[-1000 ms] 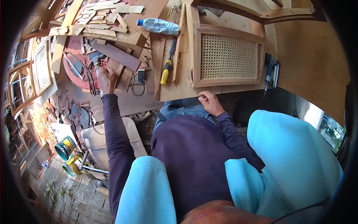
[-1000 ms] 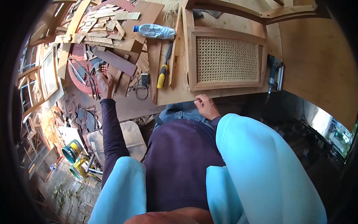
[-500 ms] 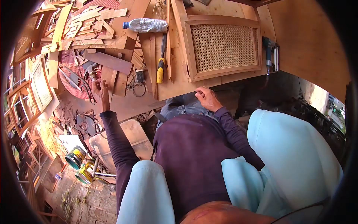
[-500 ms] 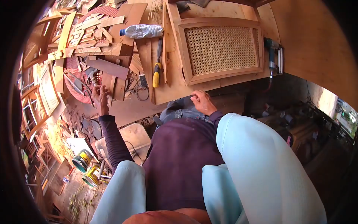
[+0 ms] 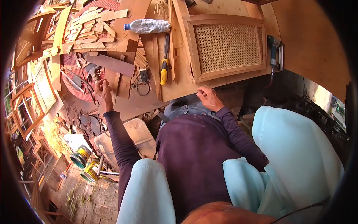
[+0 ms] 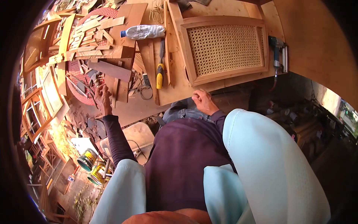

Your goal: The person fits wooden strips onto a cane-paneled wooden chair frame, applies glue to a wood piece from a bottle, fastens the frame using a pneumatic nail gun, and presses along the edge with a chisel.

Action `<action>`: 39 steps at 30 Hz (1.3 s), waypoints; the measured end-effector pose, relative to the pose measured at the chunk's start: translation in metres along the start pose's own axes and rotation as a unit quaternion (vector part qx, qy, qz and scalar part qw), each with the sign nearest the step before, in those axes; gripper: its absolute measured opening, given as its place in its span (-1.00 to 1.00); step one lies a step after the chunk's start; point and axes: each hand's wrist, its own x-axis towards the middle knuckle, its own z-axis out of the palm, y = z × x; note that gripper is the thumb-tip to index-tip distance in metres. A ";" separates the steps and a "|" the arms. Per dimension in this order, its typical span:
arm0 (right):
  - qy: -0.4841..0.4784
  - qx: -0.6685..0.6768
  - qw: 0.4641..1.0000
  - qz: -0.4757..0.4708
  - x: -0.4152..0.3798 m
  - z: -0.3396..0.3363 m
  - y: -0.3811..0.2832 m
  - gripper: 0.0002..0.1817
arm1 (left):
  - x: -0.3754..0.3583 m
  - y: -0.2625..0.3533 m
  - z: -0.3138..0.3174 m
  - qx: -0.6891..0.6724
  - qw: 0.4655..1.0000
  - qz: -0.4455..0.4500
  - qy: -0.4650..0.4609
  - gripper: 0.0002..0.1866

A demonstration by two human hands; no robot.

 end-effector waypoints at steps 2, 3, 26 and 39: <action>-0.014 0.012 1.000 0.015 0.005 -0.001 -0.006 -0.80 | 0.010 -0.025 -0.001 -0.004 1.000 0.017 0.014 -0.67; -0.001 0.033 0.999 0.010 0.006 -0.002 -0.011 -0.83 | 0.010 -0.024 0.000 -0.051 0.999 -0.005 -0.005 -0.69; -0.061 0.150 0.985 0.055 0.078 0.046 -0.046 -0.42 | 0.013 -0.013 -0.003 -0.059 0.995 -0.028 -0.074 -0.70; 0.113 -0.012 0.989 -0.091 0.095 0.064 -0.050 -0.62 | 0.021 -0.021 -0.009 0.020 0.995 -0.043 -0.088 -0.64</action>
